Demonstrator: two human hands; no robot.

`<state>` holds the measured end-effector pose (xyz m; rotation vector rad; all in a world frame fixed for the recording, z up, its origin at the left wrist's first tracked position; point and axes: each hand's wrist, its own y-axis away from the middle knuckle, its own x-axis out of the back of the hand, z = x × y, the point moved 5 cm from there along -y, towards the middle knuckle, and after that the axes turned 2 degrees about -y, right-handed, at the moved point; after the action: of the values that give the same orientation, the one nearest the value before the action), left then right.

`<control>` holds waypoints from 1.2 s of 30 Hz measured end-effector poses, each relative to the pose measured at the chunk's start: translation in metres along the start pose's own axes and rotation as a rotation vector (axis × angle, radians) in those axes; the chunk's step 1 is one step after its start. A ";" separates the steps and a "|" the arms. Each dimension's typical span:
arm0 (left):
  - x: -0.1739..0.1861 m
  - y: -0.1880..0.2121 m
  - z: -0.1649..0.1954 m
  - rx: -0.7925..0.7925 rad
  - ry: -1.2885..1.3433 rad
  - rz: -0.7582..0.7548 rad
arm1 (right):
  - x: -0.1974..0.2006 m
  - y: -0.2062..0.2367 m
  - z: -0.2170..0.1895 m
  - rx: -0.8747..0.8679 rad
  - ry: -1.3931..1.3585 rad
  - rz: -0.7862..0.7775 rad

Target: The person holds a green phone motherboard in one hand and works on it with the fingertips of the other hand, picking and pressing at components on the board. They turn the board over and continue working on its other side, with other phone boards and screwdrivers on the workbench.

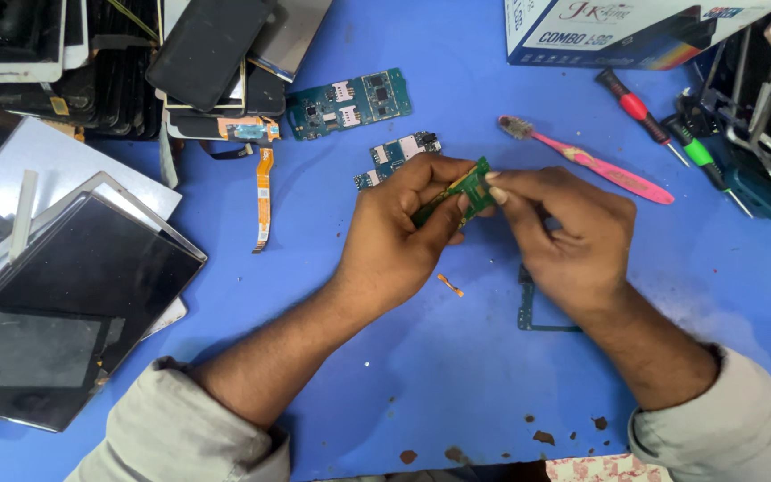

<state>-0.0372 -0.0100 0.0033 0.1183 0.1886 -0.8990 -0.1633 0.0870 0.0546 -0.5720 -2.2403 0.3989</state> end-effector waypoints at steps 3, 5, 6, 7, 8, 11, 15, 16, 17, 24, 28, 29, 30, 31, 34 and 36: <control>0.001 0.001 -0.001 0.008 -0.048 0.013 | -0.004 0.000 0.000 -0.014 0.067 -0.048; 0.001 0.000 -0.001 0.004 -0.037 0.005 | -0.003 -0.001 -0.001 0.022 0.038 -0.045; 0.000 0.000 -0.001 0.003 -0.031 -0.001 | -0.003 -0.001 -0.002 0.037 0.023 -0.044; 0.000 0.000 -0.002 0.007 -0.022 -0.001 | -0.002 -0.001 -0.002 0.036 0.024 -0.029; 0.000 0.000 -0.002 0.011 -0.012 0.000 | -0.001 -0.001 -0.002 0.034 0.025 -0.015; 0.001 0.001 -0.002 0.016 -0.019 0.004 | -0.003 0.000 0.001 -0.021 0.050 -0.036; 0.001 -0.001 -0.003 0.017 0.022 0.004 | -0.003 -0.001 0.000 0.015 0.004 -0.017; 0.001 -0.001 -0.003 0.025 0.007 0.009 | -0.004 0.000 0.000 0.015 0.010 -0.020; 0.002 -0.001 -0.004 0.033 -0.008 0.016 | -0.004 0.000 0.001 0.015 0.015 -0.025; 0.003 -0.002 -0.003 0.030 0.003 0.017 | -0.003 0.000 0.002 0.034 0.007 0.001; 0.004 -0.002 -0.005 0.036 0.015 0.028 | -0.005 0.001 0.003 0.033 0.028 -0.036; 0.005 -0.002 -0.005 0.026 0.025 0.026 | -0.006 0.001 0.003 0.041 0.042 -0.037; 0.005 -0.002 -0.006 0.019 0.035 0.021 | -0.006 0.001 0.002 0.046 0.056 -0.038; 0.005 -0.001 -0.006 0.017 0.040 0.012 | -0.006 0.002 0.002 0.041 0.039 -0.013; 0.005 -0.001 -0.007 -0.002 0.037 0.012 | -0.006 0.001 0.002 0.044 0.012 0.014; 0.006 -0.002 -0.008 -0.016 0.002 0.032 | -0.008 0.000 0.001 0.055 0.023 -0.015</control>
<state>-0.0358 -0.0144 -0.0055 0.1071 0.1951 -0.8651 -0.1592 0.0833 0.0490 -0.5274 -2.2037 0.4432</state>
